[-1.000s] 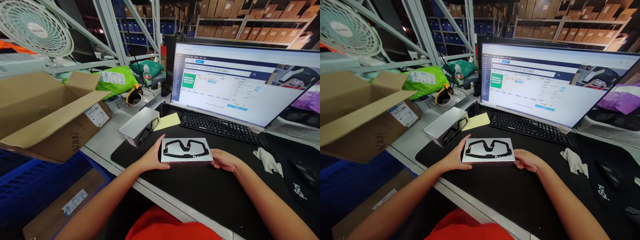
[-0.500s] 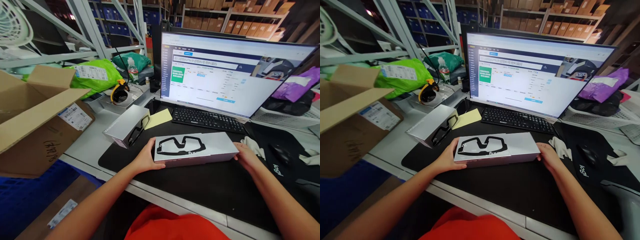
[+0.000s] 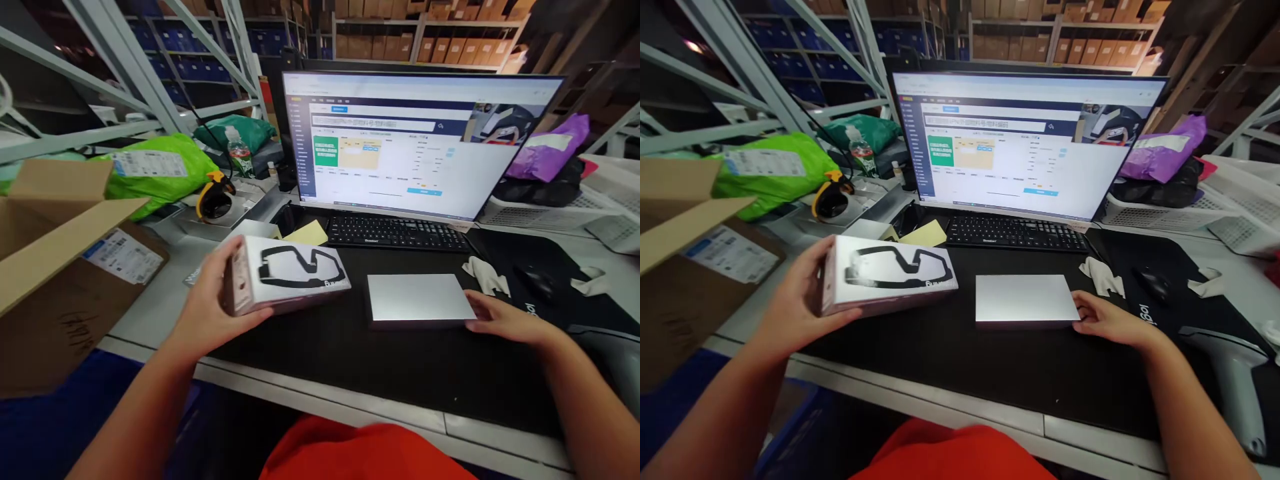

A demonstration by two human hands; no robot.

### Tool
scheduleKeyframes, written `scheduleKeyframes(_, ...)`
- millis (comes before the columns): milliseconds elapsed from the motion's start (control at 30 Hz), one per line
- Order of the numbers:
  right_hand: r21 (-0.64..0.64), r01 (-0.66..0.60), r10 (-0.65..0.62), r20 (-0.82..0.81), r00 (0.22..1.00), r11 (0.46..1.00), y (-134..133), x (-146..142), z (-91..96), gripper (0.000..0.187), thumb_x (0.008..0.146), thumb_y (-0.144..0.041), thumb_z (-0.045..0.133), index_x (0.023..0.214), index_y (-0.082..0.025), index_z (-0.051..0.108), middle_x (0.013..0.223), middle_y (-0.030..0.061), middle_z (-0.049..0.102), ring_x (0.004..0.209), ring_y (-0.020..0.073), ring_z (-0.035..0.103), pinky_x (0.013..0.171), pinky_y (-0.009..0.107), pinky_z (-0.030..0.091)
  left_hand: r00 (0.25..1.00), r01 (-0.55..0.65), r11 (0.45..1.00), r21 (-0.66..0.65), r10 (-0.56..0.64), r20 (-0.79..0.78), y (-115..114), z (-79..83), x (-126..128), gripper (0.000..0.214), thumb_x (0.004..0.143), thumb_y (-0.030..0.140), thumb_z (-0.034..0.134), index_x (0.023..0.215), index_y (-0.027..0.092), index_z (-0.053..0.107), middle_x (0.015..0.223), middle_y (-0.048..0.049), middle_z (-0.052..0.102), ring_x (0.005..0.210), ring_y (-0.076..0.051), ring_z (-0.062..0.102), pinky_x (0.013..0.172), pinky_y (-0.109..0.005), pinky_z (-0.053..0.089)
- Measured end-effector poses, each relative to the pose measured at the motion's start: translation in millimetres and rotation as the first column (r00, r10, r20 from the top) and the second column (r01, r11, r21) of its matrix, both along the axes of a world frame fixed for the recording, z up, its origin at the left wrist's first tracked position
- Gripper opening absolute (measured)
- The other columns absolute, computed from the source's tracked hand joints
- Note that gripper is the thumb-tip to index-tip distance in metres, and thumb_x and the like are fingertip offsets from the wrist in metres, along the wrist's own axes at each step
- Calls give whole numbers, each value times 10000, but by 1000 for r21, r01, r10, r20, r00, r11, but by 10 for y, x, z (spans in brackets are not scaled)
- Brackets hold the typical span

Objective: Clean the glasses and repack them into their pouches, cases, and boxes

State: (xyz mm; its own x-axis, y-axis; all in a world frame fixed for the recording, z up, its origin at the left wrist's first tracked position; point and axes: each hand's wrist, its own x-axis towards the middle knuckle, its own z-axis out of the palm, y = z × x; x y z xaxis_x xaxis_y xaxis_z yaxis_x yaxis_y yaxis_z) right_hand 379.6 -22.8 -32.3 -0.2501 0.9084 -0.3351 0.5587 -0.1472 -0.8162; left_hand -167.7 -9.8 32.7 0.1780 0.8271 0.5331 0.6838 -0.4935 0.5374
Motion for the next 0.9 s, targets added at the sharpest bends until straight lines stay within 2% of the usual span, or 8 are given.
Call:
scheduleKeyframes(100,190,-157,148,62,987,969,36,145,-3,1258,638,-444,856,1613,-341,68,1634,109,310,1430,372,412,1157,540,389,974,67,990,127,-37,-224,17,306,170,1054,635,477,854,1519,289,311,1457,-137,437,1354,-403,440,1143,-620,400)
scheduleKeyframes(167,299,-178,148,121,982,937,99,108,-58,1360,619,-461,866,1610,-338,-58,1678,96,186,1494,392,288,1197,557,311,965,138,985,106,-110,-238,78,411,305,1096,642,447,855,1537,277,244,1452,-136,408,1355,-369,441,1154,-590,394)
scheduleKeyframes(300,395,-123,35,224,974,911,173,-162,-179,1301,602,-489,872,1622,-288,90,1626,130,324,1437,407,394,1195,526,334,970,175,984,27,-168,-175,260,423,427,1121,638,458,863,1539,284,219,1492,-136,352,1346,-336,463,1169,-552,384)
scheduleKeyframes(467,458,65,-116,84,990,887,142,-358,-317,1039,623,-524,856,1497,-280,350,1531,140,433,1388,377,469,1140,469,430,984,152,986,74,-143,-110,391,331,465,1033,634,422,868,1492,284,311,1475,-118,383,1355,-324,458,1183,-536,366)
scheduleKeyframes(633,505,306,-310,-79,947,807,142,-547,-448,996,617,-558,851,1446,-267,381,1472,127,464,1367,365,480,1139,483,424,978,-201,974,104,206,-36,418,215,647,622,724,398,793,1266,184,577,1403,-154,428,1379,-346,407,1181,-526,354)
scheduleKeyframes(700,490,381,-366,-130,921,784,138,-645,-458,1012,613,-572,848,1449,-254,373,1463,134,463,1351,365,493,1117,483,449,958,-275,958,83,280,-59,412,173,692,601,763,449,754,1273,172,593,1422,-167,421,1390,-363,384,1178,-545,347)
scheduleKeyframes(800,491,402,-392,-129,911,773,86,-775,-409,1034,590,-559,866,1442,-233,379,1423,146,481,1312,369,517,1081,495,483,960,-256,966,33,258,-113,391,128,660,748,737,504,775,1371,180,546,1486,-172,378,1413,-376,365,1188,-555,329)
scheduleKeyframes(900,599,344,-374,-79,924,723,-28,-867,-294,997,605,-508,873,1439,-243,395,1412,136,480,1312,369,510,1082,501,484,977,-199,980,26,200,-77,375,80,522,789,690,480,829,1381,223,549,1482,-147,392,1401,-361,406,1186,-541,346)
